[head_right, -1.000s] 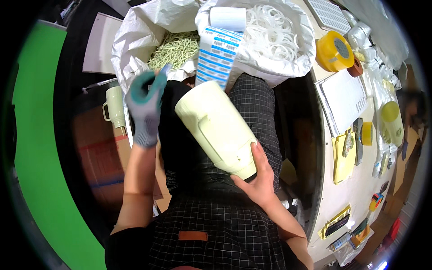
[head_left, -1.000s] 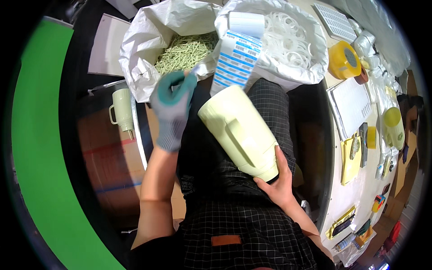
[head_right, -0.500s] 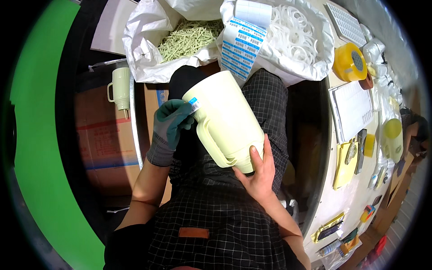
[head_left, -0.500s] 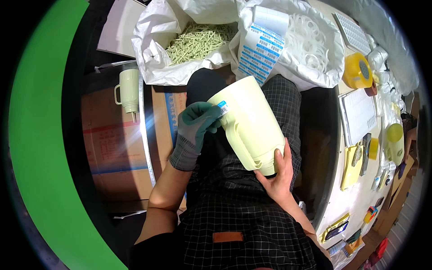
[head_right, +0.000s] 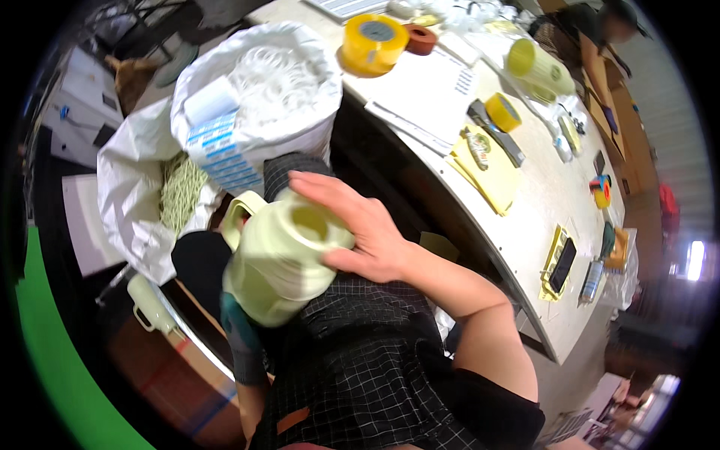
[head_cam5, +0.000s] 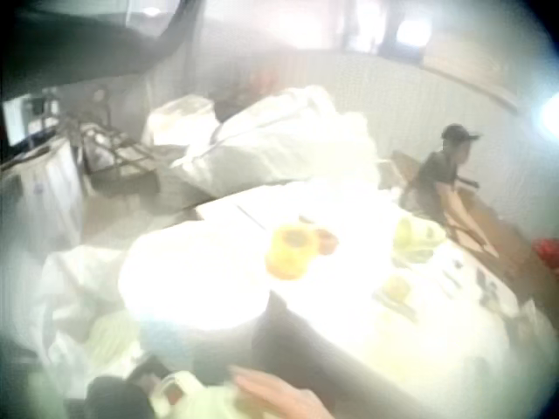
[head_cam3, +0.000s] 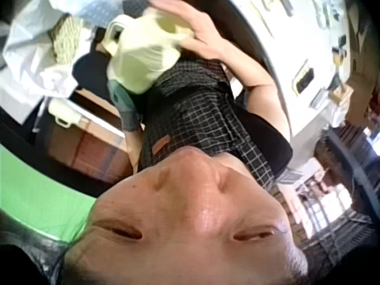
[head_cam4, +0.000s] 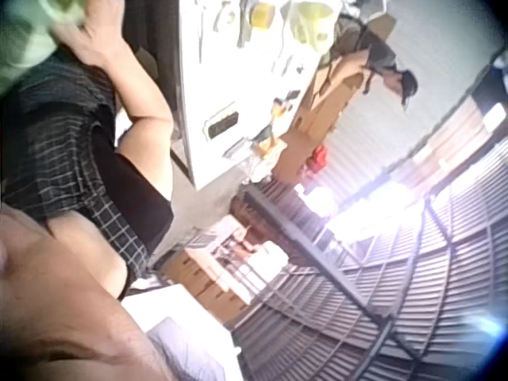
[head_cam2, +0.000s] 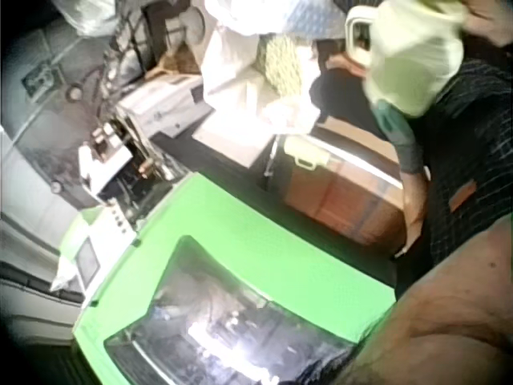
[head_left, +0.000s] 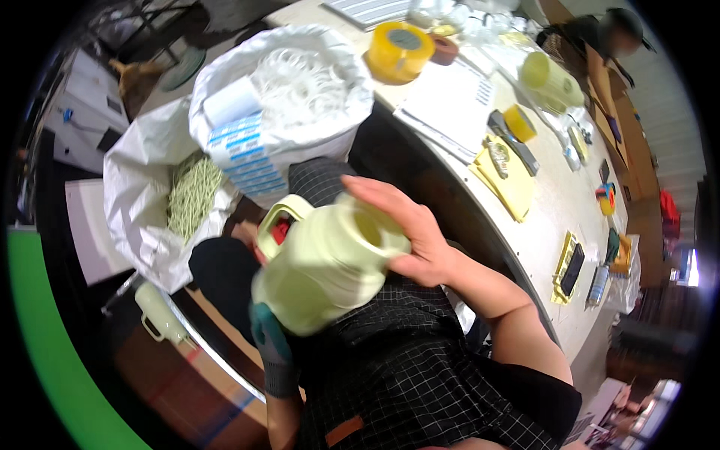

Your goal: The person applies multiple stickers to a plastic jug, including a small blue sticker near the handle and a larger circular green sticker on the side, before placing the jug aside.

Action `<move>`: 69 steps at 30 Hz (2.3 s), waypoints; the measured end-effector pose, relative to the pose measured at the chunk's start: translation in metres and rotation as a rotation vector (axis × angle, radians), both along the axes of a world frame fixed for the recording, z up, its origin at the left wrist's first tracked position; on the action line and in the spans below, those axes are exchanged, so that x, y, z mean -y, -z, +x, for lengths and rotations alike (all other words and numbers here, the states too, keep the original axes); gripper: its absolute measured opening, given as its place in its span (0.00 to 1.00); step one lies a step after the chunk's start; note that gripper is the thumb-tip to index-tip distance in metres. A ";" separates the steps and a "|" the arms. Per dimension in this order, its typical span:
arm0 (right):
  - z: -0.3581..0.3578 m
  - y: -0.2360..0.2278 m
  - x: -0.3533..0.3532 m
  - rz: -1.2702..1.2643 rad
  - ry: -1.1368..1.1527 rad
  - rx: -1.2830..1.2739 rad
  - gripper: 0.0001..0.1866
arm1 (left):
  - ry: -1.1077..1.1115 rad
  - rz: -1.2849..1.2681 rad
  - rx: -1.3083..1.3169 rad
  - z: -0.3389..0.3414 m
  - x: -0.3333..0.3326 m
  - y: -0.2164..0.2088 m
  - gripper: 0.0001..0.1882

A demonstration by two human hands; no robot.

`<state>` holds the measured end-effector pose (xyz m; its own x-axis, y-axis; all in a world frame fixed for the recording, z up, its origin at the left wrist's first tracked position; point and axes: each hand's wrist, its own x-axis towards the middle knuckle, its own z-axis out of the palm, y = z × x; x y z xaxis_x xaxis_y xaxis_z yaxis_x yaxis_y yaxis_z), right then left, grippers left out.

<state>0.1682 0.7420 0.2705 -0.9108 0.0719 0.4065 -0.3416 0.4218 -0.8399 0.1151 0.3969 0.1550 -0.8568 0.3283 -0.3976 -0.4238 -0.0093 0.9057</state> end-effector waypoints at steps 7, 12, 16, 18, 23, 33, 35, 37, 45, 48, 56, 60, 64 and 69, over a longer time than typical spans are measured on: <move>-0.059 0.053 0.055 0.092 0.195 0.294 0.26 | 0.367 -0.802 -0.667 0.009 -0.019 -0.067 0.24; -0.045 0.043 0.018 -0.013 0.093 0.183 0.28 | 0.486 -0.765 -1.246 -0.003 -0.092 -0.067 0.36; 0.049 0.076 -0.122 0.264 1.096 0.183 0.17 | 0.419 -0.740 -1.224 -0.033 -0.079 -0.054 0.29; 0.110 0.085 -0.191 0.715 1.185 0.223 0.16 | 0.494 -0.722 -1.274 -0.055 -0.089 -0.058 0.26; 0.132 0.101 -0.224 0.683 1.132 0.323 0.17 | 0.796 -0.394 -1.480 -0.070 -0.223 -0.108 0.29; 0.056 0.089 -0.274 0.765 1.178 0.443 0.15 | 1.100 -0.427 -1.591 -0.029 -0.431 0.001 0.44; 0.057 0.099 -0.280 0.809 1.230 0.511 0.14 | 1.047 -0.397 -1.634 -0.024 -0.430 0.012 0.44; 0.053 0.101 -0.285 0.802 1.255 0.480 0.14 | 1.054 -0.375 -1.641 -0.029 -0.431 0.017 0.45; 0.031 0.098 -0.281 0.787 1.327 0.579 0.15 | 1.088 -0.408 -1.616 -0.034 -0.431 0.019 0.44; 0.027 0.090 -0.283 0.779 1.300 0.711 0.17 | 1.115 -0.441 -1.616 -0.030 -0.432 0.017 0.45; 0.035 0.078 -0.285 0.250 1.228 0.196 0.23 | 1.131 -0.513 -1.609 -0.030 -0.433 0.008 0.45; 0.017 0.054 -0.187 0.250 0.952 0.196 0.23 | 1.291 -0.578 -1.550 -0.034 -0.405 -0.047 0.44; 0.011 0.044 -0.094 0.174 0.774 0.248 0.26 | 1.622 -0.349 -1.475 -0.009 -0.300 -0.098 0.31; 0.000 0.052 0.018 0.151 0.511 0.298 0.30 | 0.864 -0.232 -1.295 -0.022 -0.147 -0.096 0.17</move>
